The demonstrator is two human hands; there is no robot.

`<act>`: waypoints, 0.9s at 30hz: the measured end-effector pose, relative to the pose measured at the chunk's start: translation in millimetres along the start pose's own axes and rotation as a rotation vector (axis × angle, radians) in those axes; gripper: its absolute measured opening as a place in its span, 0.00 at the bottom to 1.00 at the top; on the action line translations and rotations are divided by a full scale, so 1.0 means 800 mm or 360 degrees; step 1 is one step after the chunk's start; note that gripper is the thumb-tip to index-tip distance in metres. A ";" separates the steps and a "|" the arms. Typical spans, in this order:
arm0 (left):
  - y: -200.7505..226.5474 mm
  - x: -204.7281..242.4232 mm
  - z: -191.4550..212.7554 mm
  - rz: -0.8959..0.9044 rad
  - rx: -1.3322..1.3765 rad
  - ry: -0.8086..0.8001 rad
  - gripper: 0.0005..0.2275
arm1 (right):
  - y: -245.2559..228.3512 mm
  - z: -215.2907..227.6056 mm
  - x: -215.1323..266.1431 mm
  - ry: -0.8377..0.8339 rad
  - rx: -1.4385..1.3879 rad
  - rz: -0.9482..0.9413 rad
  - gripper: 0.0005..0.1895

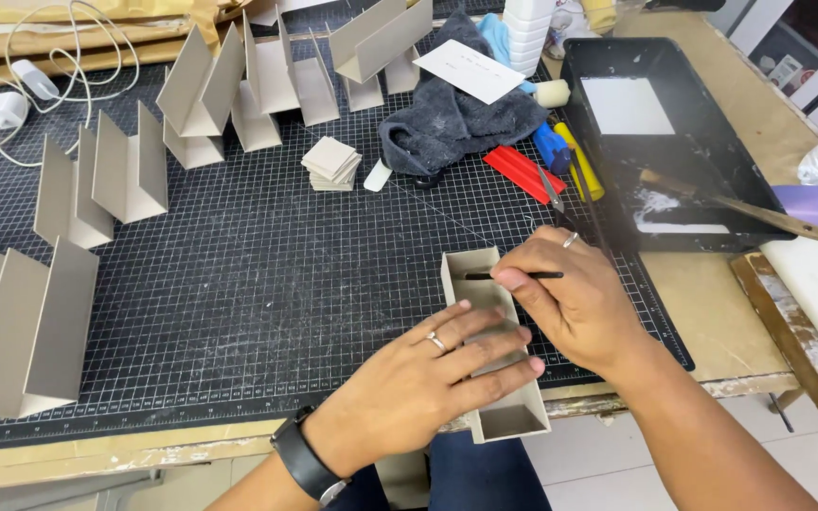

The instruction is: Assembling small cardboard boxes by applying glue with a brush and joining the pieces

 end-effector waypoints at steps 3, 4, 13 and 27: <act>-0.002 -0.004 0.002 0.0004 -0.0104 0.0021 0.23 | -0.004 -0.002 -0.001 -0.0019 -0.0013 0.0053 0.13; -0.005 -0.005 0.001 0.0009 -0.0121 -0.0008 0.23 | -0.001 -0.004 -0.001 -0.0046 -0.0007 0.0028 0.14; -0.012 -0.006 -0.006 0.0010 0.0095 0.0045 0.20 | -0.013 -0.002 0.003 -0.0030 0.0165 0.0209 0.09; -0.012 -0.005 -0.011 0.0066 0.0096 0.0093 0.22 | -0.018 -0.010 0.000 -0.0138 0.0120 0.0221 0.10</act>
Point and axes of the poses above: each hand's wrist, its own x-axis away from the middle knuckle, its own z-axis out of the back of the hand, y = z × x, the point moved 10 cm from there along -x, towards the middle knuckle, and after that the axes turned 2 degrees about -y, right-handed, at the moved point
